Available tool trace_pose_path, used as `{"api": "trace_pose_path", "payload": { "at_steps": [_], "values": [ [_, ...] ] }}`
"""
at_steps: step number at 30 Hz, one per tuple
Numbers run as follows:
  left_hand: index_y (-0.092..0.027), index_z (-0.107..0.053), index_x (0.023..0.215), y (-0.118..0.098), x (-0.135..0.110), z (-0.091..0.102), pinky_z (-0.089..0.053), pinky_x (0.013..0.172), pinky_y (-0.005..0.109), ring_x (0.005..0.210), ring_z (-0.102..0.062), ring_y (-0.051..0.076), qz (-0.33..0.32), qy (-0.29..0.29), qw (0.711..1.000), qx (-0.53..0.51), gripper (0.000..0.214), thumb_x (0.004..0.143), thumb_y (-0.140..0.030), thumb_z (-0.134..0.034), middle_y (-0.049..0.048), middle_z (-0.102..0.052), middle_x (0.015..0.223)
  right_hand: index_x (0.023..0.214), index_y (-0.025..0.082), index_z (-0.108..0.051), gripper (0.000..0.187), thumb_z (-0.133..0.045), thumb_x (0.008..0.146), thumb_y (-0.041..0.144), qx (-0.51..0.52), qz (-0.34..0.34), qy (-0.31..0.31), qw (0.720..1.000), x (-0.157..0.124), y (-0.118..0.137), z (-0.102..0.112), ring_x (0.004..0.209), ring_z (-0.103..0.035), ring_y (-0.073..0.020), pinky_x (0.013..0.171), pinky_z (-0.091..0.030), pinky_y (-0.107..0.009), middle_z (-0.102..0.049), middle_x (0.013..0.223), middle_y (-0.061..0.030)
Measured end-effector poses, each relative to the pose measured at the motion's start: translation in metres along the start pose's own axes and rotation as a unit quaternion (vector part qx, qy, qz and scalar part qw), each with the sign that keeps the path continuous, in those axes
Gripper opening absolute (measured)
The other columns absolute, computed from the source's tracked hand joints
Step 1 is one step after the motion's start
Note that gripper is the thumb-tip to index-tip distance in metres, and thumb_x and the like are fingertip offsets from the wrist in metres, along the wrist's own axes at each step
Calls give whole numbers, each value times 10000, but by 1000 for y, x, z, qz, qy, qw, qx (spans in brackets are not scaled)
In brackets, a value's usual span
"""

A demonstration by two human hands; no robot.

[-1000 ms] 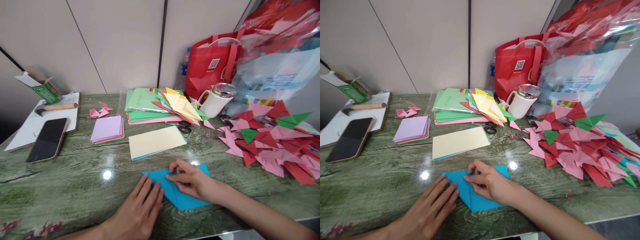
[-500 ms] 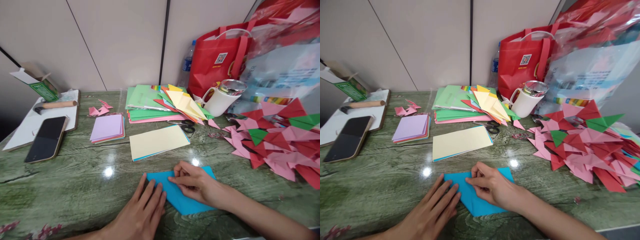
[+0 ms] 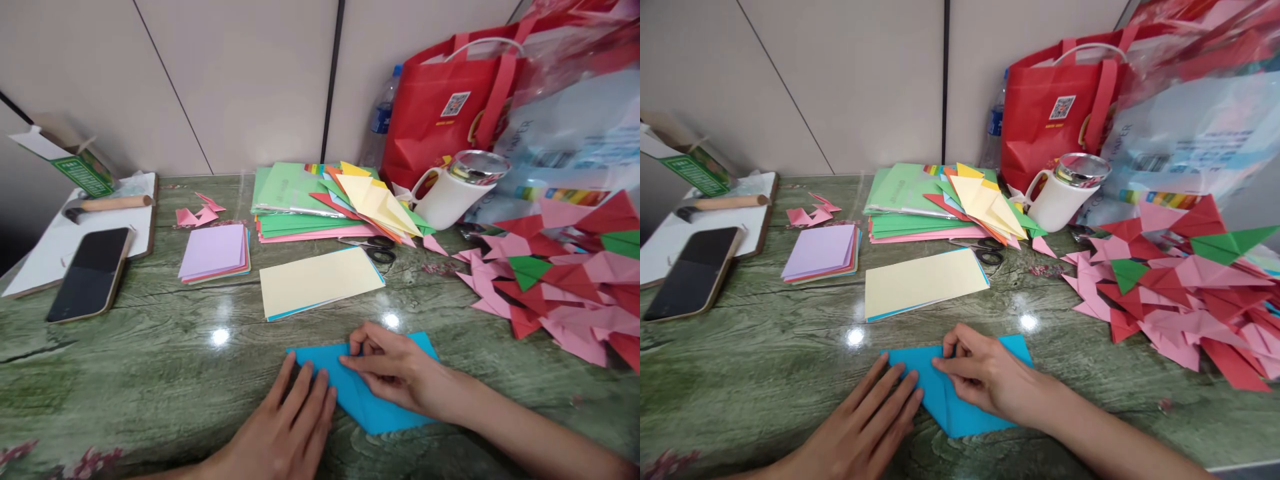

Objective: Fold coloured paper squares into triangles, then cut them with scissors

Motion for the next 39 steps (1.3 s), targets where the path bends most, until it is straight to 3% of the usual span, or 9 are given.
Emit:
{"api": "trace_pose_path", "payload": {
  "at_steps": [7, 26, 30, 39],
  "values": [
    [-70, -596, 1163, 3, 5, 3, -370, 993, 537, 1131, -533, 331, -11, 1, 1000, -13, 326, 940, -245, -434, 134, -653, 1118, 1088, 225, -657, 261, -475, 916, 151, 5, -8, -2, 1000, -3, -4, -3, 686, -543, -98, 596, -491, -223, -547, 972, -70],
    [-74, -543, 1239, 0, 0, 1, -336, 1022, 530, 1205, -466, 354, 19, 17, 1000, -13, 387, 907, -266, -491, 166, -588, 1226, 1105, 220, -651, 293, -468, 906, 108, 9, -9, 4, 1000, -4, -3, -4, 689, -538, -92, 607, -487, -228, -529, 980, -69],
    [-70, -507, 1285, 0, -2, -3, -336, 1028, 538, 1235, -440, 357, 9, 49, 999, -12, 432, 893, -252, -509, 176, -556, 1273, 1094, 214, -649, 281, -479, 900, 101, 11, -7, -2, 1000, -3, -3, -3, 695, -534, -86, 607, -477, -217, -523, 987, -68],
    [-51, -475, 1315, -3, -8, -12, -307, 1033, 578, 1261, -393, 403, 8, 35, 999, -13, 480, 880, -249, -509, 191, -523, 1303, 1147, 215, -632, 322, -482, 896, 81, 14, 4, -3, 1000, -4, -2, -3, 715, -538, -93, 617, -475, -225, -514, 996, -72]
  ]
}}
Point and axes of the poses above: each hand's wrist, its own x-axis towards the middle knuckle, its own z-axis out of the back of the hand, y = z × x, the point moved 4 cm from there along x, towards the middle knuckle
